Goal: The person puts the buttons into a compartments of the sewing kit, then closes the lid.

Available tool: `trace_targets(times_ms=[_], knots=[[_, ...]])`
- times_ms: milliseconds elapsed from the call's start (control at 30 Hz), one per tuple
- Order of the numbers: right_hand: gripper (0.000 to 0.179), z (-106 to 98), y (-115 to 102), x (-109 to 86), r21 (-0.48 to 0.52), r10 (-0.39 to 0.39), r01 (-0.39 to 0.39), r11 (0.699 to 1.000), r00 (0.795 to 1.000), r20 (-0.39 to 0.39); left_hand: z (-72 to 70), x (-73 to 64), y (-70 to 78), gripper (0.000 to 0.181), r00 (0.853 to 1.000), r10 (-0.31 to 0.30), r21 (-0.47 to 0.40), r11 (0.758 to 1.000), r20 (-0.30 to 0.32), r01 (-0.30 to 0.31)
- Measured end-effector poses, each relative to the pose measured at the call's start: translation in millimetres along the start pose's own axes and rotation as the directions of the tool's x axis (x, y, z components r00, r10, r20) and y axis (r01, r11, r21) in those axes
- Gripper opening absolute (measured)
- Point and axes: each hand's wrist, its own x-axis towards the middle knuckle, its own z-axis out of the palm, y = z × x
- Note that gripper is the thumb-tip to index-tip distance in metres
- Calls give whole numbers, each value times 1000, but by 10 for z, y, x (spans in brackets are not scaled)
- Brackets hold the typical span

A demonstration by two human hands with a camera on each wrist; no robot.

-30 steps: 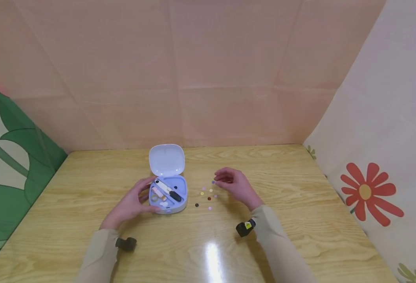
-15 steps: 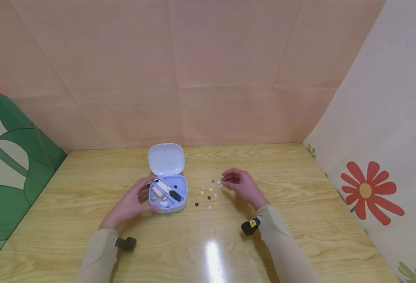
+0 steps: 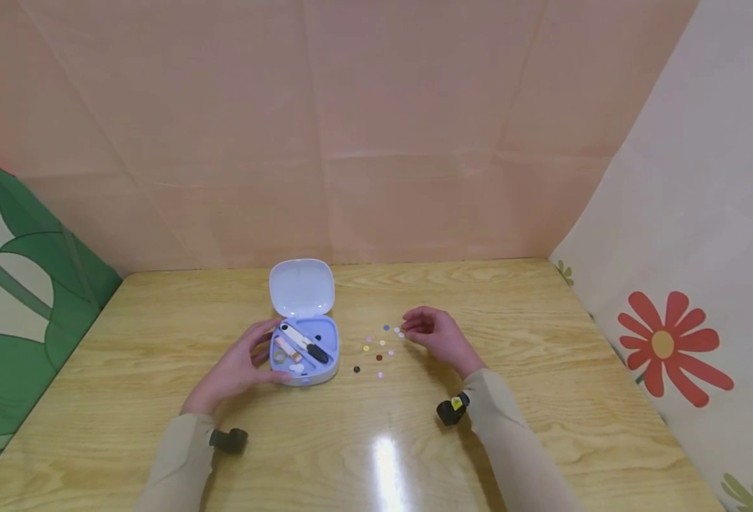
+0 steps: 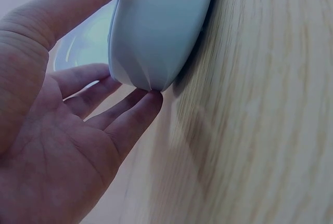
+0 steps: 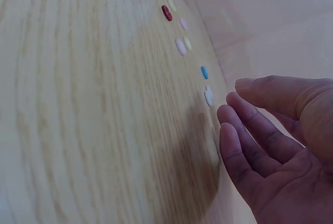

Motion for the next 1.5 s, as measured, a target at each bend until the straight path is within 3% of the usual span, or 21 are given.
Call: trace_targets(times_ms=[433, 633, 967, 1233, 1500], knots=[[33, 39, 85, 49, 1, -12, 12, 1000, 1000, -1, 5, 20, -17, 97, 1000, 0, 18, 1000, 3, -1], [31, 83, 76, 49, -54, -42, 41, 998, 999, -12, 0, 18, -29, 96, 1000, 8, 4, 1000, 10, -8], [30, 123, -173, -19, -71, -45, 45, 996, 999, 1, -3, 12, -38, 97, 1000, 2, 4, 1000, 10, -2], [29, 134, 84, 66, -144, -50, 44, 989, 998, -36, -3, 0, -20, 98, 1000, -7, 2, 1000, 11, 7], [25, 184, 81, 82, -203, -47, 33, 979, 997, -62, -2, -1, -11, 98, 1000, -2, -5, 1000, 11, 2]])
